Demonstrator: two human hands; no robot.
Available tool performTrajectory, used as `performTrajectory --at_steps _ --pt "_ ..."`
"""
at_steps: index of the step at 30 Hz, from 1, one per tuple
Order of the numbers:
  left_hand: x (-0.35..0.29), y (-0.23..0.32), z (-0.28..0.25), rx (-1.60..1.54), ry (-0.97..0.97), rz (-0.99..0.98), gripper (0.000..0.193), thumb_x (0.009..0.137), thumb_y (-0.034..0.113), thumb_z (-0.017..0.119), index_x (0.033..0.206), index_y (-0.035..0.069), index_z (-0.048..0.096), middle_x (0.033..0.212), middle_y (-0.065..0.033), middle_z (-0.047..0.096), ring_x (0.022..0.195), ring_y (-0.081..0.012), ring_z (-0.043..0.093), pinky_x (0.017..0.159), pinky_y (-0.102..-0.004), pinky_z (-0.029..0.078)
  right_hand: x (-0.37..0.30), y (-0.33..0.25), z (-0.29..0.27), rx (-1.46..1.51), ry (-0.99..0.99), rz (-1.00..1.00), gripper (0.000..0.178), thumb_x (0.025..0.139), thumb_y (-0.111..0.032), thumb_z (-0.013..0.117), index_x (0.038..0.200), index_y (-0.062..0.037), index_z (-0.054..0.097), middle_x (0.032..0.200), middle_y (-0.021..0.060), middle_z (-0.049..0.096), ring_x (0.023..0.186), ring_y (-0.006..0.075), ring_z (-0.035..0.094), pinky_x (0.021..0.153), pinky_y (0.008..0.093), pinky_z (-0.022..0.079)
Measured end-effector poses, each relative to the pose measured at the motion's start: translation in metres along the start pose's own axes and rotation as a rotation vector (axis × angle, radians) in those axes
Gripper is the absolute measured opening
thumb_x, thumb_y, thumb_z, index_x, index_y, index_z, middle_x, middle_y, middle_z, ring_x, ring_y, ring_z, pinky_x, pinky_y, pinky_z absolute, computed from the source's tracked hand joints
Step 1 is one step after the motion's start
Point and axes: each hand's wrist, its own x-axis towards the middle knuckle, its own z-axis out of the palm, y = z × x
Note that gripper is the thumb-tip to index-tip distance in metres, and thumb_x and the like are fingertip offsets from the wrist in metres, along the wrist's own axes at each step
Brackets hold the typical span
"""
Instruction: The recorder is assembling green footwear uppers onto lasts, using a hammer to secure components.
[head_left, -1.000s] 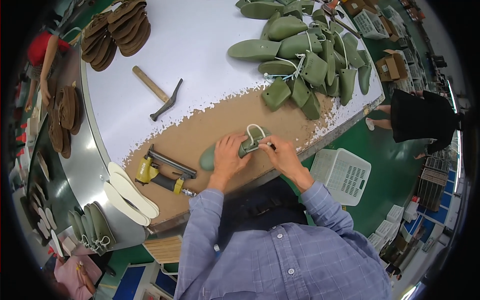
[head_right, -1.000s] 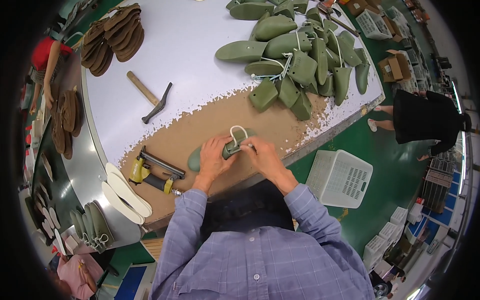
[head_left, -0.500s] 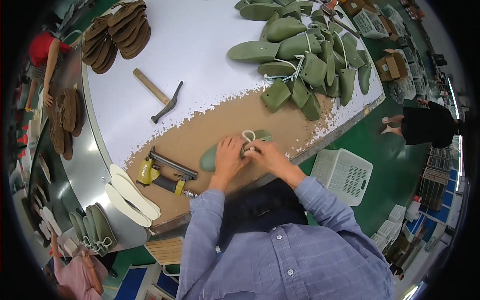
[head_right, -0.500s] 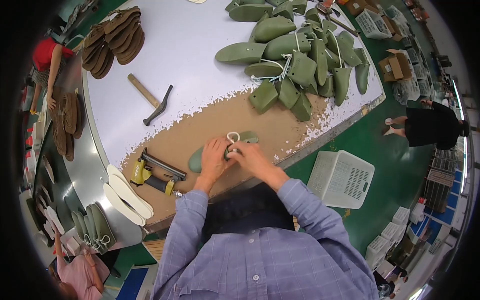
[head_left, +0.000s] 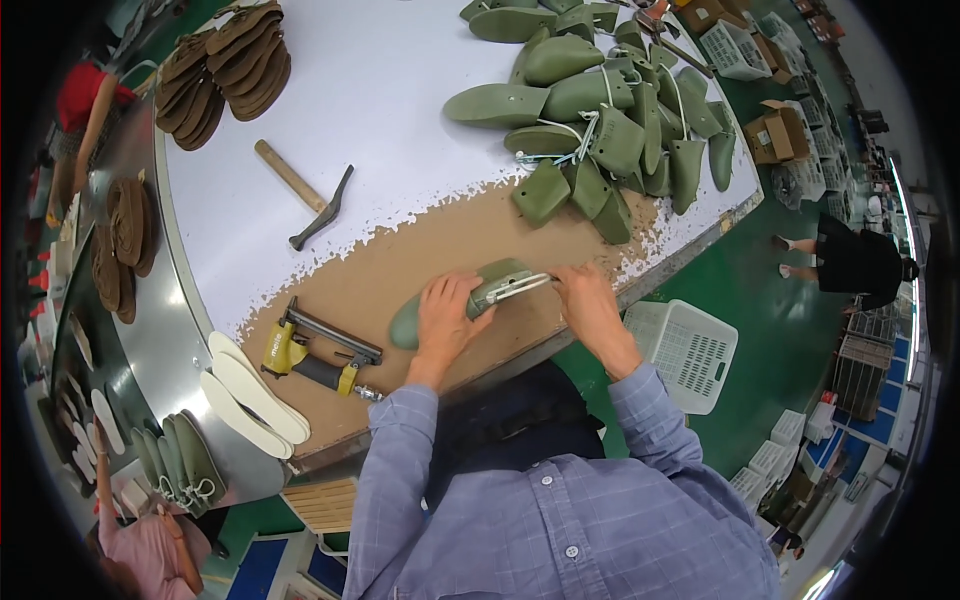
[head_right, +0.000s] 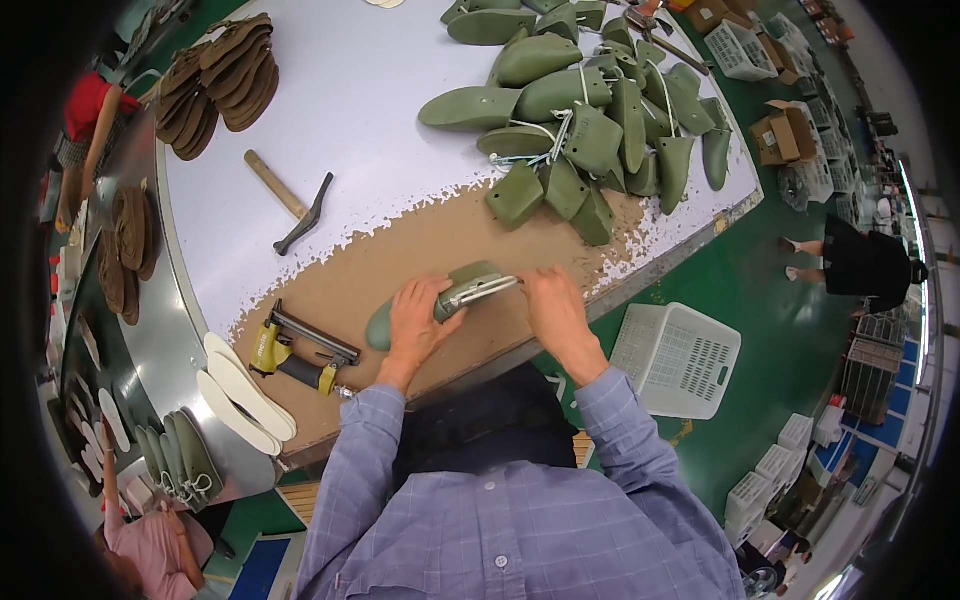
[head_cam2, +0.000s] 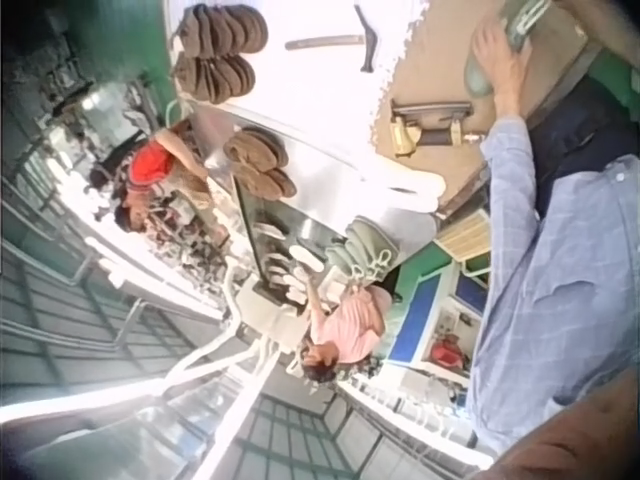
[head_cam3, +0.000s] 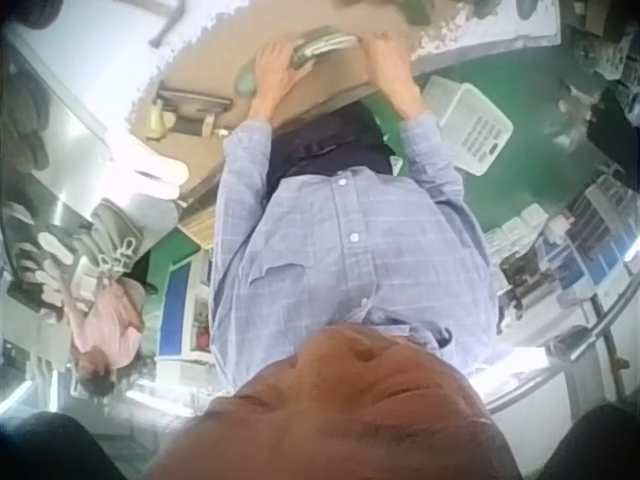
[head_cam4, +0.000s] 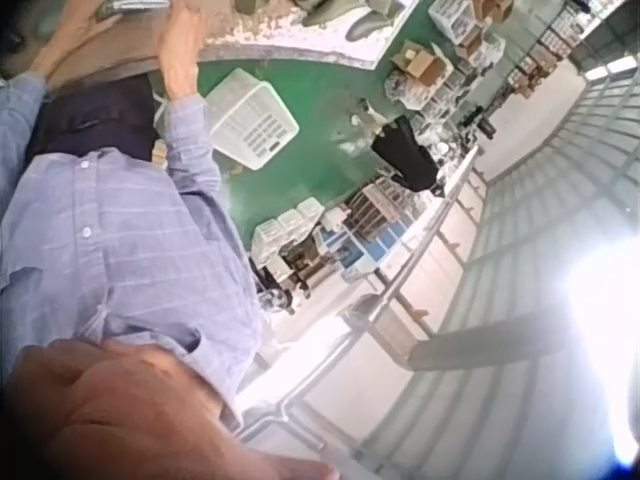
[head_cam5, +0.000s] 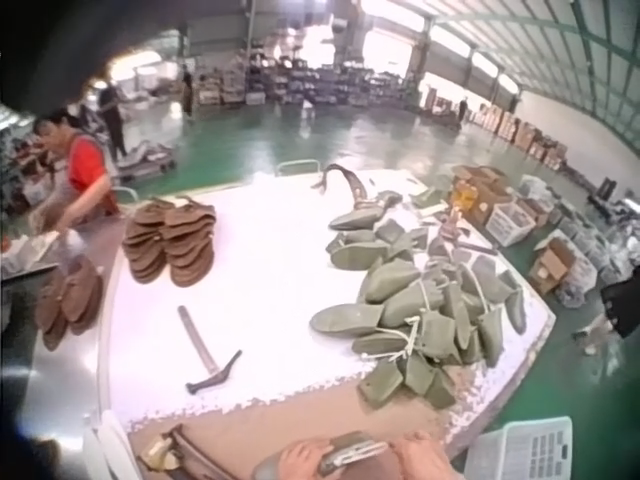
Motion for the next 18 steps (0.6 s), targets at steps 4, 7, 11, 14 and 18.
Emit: performTrajectory --at_steps 4,7,11,14,18 --pt "0.0 0.0 0.0 -0.006 0.014 0.007 0.044 0.064 0.019 0.077 0.102 0.008 0.059 0.104 -0.0074 0.062 0.099 -0.0285 0.057 0.087 -0.0406 0.044 0.007 -0.015 0.016 0.635 0.054 0.142 0.017 0.09 -0.003 0.055 0.106 0.0002 0.059 0.091 0.0092 0.065 0.081 0.0221 0.063 0.071 0.0346 0.052" --pt "0.0 0.0 0.0 -0.001 -0.014 -0.009 0.044 0.063 0.018 0.077 0.102 0.008 0.059 0.104 -0.0078 0.062 0.099 -0.0286 0.058 0.087 -0.0404 0.045 0.008 -0.027 0.036 1.196 0.079 0.22 0.015 0.096 -0.005 0.048 0.106 0.0015 0.057 0.099 0.0053 0.061 0.091 0.0113 0.06 0.084 0.0271 0.053" --pt "0.0 0.0 0.002 -0.026 -0.017 -0.011 0.043 0.065 0.021 0.076 0.103 0.009 0.058 0.105 -0.0065 0.061 0.103 -0.0267 0.055 0.09 -0.0404 0.041 0.007 -0.021 0.054 1.219 0.203 0.283 0.014 0.094 -0.001 0.048 0.106 0.0008 0.055 0.103 0.0068 0.061 0.094 0.0132 0.06 0.086 0.0284 0.051" --pt "-0.001 -0.001 0.002 -0.033 -0.02 -0.011 0.044 0.064 0.02 0.076 0.103 0.009 0.058 0.106 -0.0066 0.06 0.103 -0.0267 0.054 0.09 -0.0405 0.041 -0.004 -0.024 0.058 1.08 0.177 0.151 0.016 0.092 0.002 0.048 0.106 -0.0004 0.055 0.103 0.008 0.061 0.095 0.0141 0.059 0.086 0.0275 0.049" --pt "-0.003 -0.001 0.0 -0.021 -0.031 0.015 0.047 0.063 0.02 0.076 0.105 0.009 0.058 0.106 -0.0071 0.06 0.104 -0.0273 0.054 0.091 -0.041 0.041 -0.013 -0.024 0.053 0.861 0.127 0.066 0.021 0.086 0.007 0.05 0.103 -0.0038 0.058 0.104 0.0113 0.062 0.093 0.0198 0.061 0.079 0.0295 0.048"
